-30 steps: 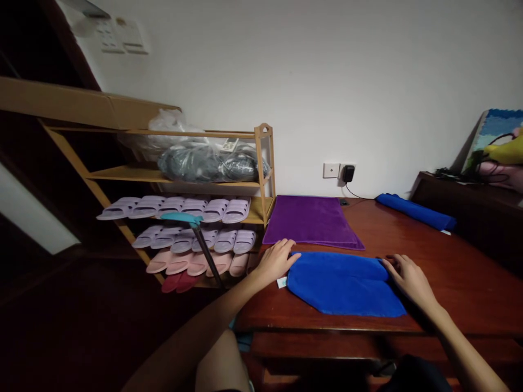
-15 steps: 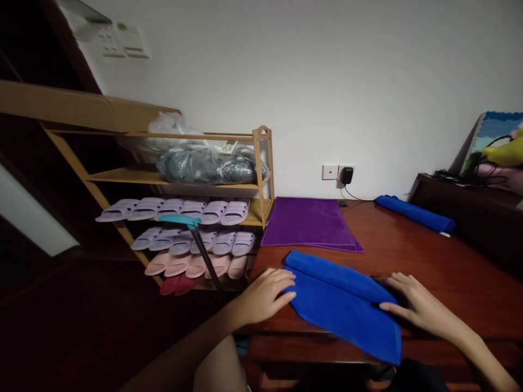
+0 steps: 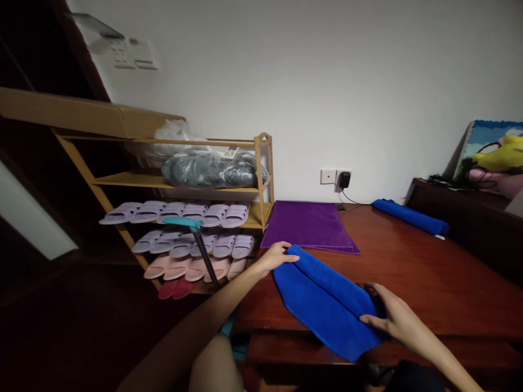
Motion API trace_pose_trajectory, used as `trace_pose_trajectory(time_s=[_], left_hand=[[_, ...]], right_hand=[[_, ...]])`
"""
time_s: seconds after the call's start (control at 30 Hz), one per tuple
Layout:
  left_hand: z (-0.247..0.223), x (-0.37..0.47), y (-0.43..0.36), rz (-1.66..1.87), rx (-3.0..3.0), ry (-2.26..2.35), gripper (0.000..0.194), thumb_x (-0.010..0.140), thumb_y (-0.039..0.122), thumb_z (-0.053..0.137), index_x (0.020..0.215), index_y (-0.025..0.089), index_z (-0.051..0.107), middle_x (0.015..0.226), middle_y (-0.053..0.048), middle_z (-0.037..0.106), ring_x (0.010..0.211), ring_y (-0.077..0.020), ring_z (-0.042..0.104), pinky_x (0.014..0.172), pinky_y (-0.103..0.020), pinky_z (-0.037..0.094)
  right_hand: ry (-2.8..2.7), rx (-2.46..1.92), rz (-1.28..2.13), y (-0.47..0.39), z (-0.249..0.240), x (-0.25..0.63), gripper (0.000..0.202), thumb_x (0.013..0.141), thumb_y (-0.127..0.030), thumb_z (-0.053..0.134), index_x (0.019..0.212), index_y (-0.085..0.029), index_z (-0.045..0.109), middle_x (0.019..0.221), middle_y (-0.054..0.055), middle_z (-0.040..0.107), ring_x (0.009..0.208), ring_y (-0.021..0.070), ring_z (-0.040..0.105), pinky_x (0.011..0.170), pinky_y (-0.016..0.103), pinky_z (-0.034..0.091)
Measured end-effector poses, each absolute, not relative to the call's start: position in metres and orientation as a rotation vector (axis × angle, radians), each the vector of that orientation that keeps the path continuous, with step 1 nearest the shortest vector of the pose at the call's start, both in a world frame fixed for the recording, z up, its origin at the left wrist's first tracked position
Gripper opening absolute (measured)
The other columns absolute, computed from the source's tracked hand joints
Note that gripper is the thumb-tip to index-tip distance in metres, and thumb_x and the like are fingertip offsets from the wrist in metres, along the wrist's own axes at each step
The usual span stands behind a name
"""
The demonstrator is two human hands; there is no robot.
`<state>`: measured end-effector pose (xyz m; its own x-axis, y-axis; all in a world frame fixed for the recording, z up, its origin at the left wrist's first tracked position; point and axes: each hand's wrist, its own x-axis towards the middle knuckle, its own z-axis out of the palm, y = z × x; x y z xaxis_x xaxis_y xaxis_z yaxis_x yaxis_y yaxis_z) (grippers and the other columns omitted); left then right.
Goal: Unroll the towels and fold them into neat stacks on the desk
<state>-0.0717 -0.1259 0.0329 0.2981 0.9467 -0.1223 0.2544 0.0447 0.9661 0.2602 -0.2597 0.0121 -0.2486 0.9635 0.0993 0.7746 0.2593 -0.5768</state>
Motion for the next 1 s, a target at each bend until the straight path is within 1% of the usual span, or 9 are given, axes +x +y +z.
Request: trace_pose_trajectory(time_s=[0.1, 0.2, 0.3, 0.4, 0.5, 0.73, 0.87, 0.93, 1.0], left_hand=[[0.039, -0.065, -0.126, 0.817, 1.460, 1.113, 0.052, 0.055, 0.031, 0.083, 0.099, 0.015, 0.061, 0.086, -0.003, 0.066, 0.079, -0.0191, 0.064, 0.070, -0.029, 0.050], [0.042, -0.062, -0.121, 0.832, 1.549, 1.174, 0.047, 0.058, 0.021, 0.078, 0.102, 0.017, 0.062, 0.085, -0.001, 0.064, 0.078, -0.0177, 0.062, 0.069, -0.028, 0.049], [0.047, -0.062, -0.106, 0.835, 1.785, 1.274, 0.042, 0.062, 0.014, 0.073, 0.103, 0.018, 0.064, 0.091, -0.002, 0.062, 0.085, -0.0180, 0.060, 0.076, -0.028, 0.047], [0.059, -0.059, -0.086, 0.842, 2.103, 1.357, 0.041, 0.064, 0.012, 0.072, 0.104, 0.019, 0.065, 0.094, -0.002, 0.061, 0.091, -0.0190, 0.059, 0.082, -0.029, 0.045], [0.076, -0.051, -0.066, 0.805, 2.351, 1.319, 0.038, 0.069, 0.014, 0.070, 0.107, 0.019, 0.064, 0.096, -0.003, 0.062, 0.091, -0.0184, 0.059, 0.082, -0.028, 0.045], [0.094, -0.021, -0.025, 0.660, 2.697, 1.212, 0.031, 0.077, 0.012, 0.065, 0.106, 0.023, 0.064, 0.100, 0.000, 0.063, 0.094, -0.0156, 0.058, 0.083, -0.024, 0.043], [0.080, -0.017, -0.020, 0.608, 2.775, 1.346, 0.024, 0.081, 0.013, 0.060, 0.103, 0.022, 0.064, 0.107, -0.004, 0.060, 0.102, -0.0203, 0.054, 0.090, -0.032, 0.040], [0.072, -0.019, -0.026, 0.623, 2.783, 1.473, 0.020, 0.087, 0.014, 0.052, 0.101, 0.019, 0.064, 0.110, -0.009, 0.058, 0.108, -0.0247, 0.050, 0.094, -0.041, 0.035], [0.064, -0.024, -0.039, 0.639, 2.776, 1.585, 0.024, 0.091, 0.014, 0.042, 0.103, 0.016, 0.062, 0.114, -0.013, 0.056, 0.112, -0.0274, 0.047, 0.096, -0.047, 0.032]], right_hand=[[-2.080, -1.534, 0.590, -0.263, 0.010, 0.260, 0.070, 0.080, -0.054, 0.057, 0.136, -0.020, 0.035, 0.137, 0.013, 0.048, 0.123, 0.0260, 0.048, 0.105, 0.042, 0.038], [-2.061, -1.502, 0.550, -0.269, 0.009, 0.256, 0.070, 0.084, -0.051, 0.053, 0.143, -0.023, 0.027, 0.135, 0.010, 0.050, 0.122, 0.0242, 0.049, 0.103, 0.041, 0.040], [-2.096, -1.443, 0.478, -0.277, 0.010, 0.247, 0.063, 0.088, -0.047, 0.047, 0.145, -0.028, 0.027, 0.136, 0.008, 0.047, 0.124, 0.0221, 0.048, 0.103, 0.038, 0.041], [-2.160, -1.413, 0.391, -0.287, 0.008, 0.236, 0.056, 0.090, -0.045, 0.045, 0.143, -0.032, 0.032, 0.146, 0.005, 0.035, 0.131, 0.0218, 0.040, 0.106, 0.036, 0.038], [-2.225, -1.380, 0.306, -0.295, 0.004, 0.224, 0.055, 0.089, -0.045, 0.047, 0.142, -0.034, 0.036, 0.151, 0.004, 0.026, 0.135, 0.0237, 0.033, 0.108, 0.038, 0.036], [-2.325, -1.367, 0.325, -0.295, 0.000, 0.196, 0.058, 0.090, -0.048, 0.045, 0.145, -0.033, 0.031, 0.151, 0.005, 0.028, 0.135, 0.0265, 0.032, 0.108, 0.045, 0.034], [-2.352, -1.409, 0.394, -0.295, 0.002, 0.191, 0.060, 0.090, -0.050, 0.043, 0.145, -0.032, 0.030, 0.151, 0.005, 0.029, 0.135, 0.0295, 0.031, 0.108, 0.050, 0.031], [-2.387, -1.396, 0.435, -0.296, 0.005, 0.195, 0.060, 0.090, -0.051, 0.043, 0.146, -0.034, 0.028, 0.151, 0.004, 0.027, 0.135, 0.0288, 0.031, 0.109, 0.050, 0.030], [-2.405, -1.381, 0.455, -0.295, 0.012, 0.202, 0.059, 0.091, -0.050, 0.042, 0.146, -0.037, 0.025, 0.151, 0.001, 0.028, 0.136, 0.0266, 0.031, 0.110, 0.050, 0.028]])
